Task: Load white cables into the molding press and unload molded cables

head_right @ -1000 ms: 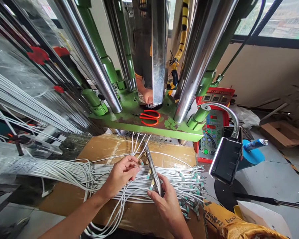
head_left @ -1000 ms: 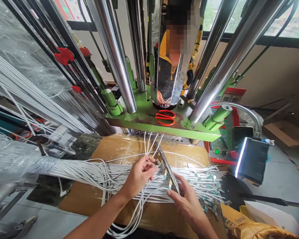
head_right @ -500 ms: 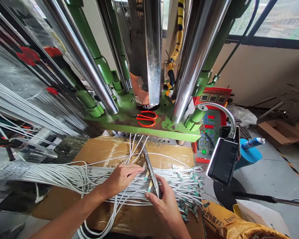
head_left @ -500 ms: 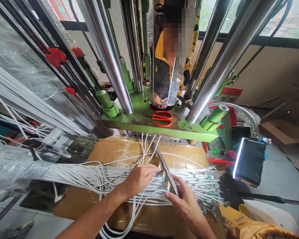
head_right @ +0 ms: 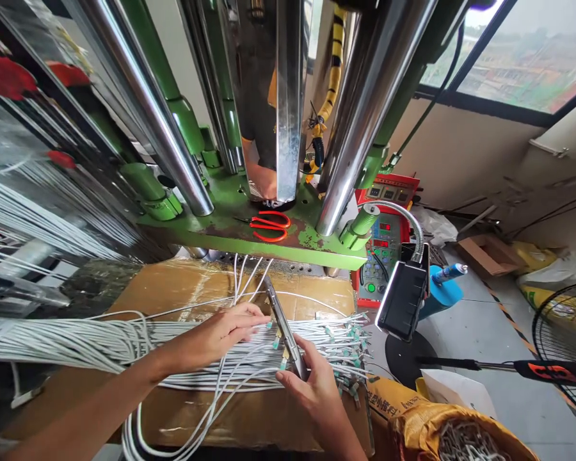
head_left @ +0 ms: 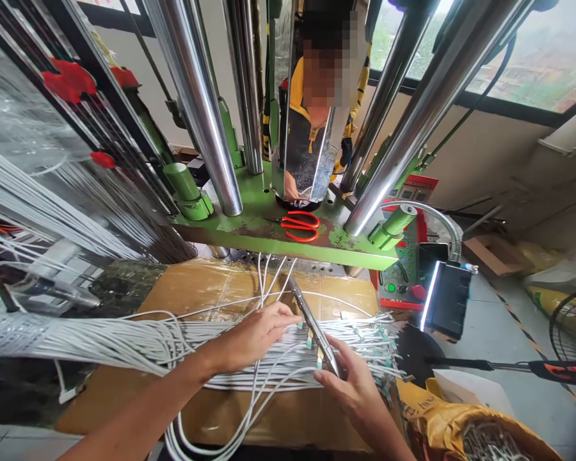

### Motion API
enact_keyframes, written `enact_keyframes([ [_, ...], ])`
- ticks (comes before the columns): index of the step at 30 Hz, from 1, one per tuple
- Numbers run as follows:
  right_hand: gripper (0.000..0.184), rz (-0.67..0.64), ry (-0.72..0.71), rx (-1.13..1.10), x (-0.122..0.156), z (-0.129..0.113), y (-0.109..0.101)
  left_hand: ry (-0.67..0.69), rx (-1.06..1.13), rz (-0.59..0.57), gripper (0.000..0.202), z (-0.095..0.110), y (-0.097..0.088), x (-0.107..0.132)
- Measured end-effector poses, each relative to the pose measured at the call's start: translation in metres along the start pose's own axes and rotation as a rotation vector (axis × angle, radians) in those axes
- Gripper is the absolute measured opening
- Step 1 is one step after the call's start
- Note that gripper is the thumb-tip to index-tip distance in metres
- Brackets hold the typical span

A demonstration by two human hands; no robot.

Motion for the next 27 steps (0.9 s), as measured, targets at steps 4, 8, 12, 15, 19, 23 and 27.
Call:
enact_keyframes([
  [4, 0.061, -0.023, 0.028, -0.099, 0.004, 0.01, -0.008, -0.155, 0.226, 0.186, 0.039, -0.012, -0.011, -0.008],
  [8, 0.064, -0.038, 0.075, -0.143, 0.0, 0.021, -0.008, -0.262, 0.355, 0.273, 0.031, -0.027, -0.003, -0.018],
  [12, 0.063, -0.044, 0.076, -0.162, -0.005, 0.024, -0.008, -0.063, -0.066, 0.254, 0.013, -0.026, 0.005, -0.023],
  [15, 0.061, -0.043, 0.065, -0.19, -0.006, 0.024, -0.009, 0.108, -0.225, 0.256, 0.02, -0.027, 0.008, -0.024],
  [19, 0.06, -0.058, 0.053, -0.229, -0.007, 0.025, -0.007, 0.179, -0.265, 0.261, 0.021, -0.032, 0.011, -0.026],
  [23, 0.062, -0.075, 0.066, -0.237, -0.007, 0.025, -0.006, 0.21, -0.255, 0.287, 0.02, -0.033, 0.011, -0.027],
  [27, 0.058, -0.069, 0.036, -0.187, -0.008, 0.022, -0.008, 0.195, -0.284, 0.273, 0.019, -0.034, 0.013, -0.026],
])
Point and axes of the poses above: each hand's wrist, its own x-axis away from the middle knuckle, its own y-axis out of the palm, z = x × y, the point moved 4 cm from there along -x, towards the middle knuckle, and after that the axes turned 4 degrees about -x, right-handed, at the moved point
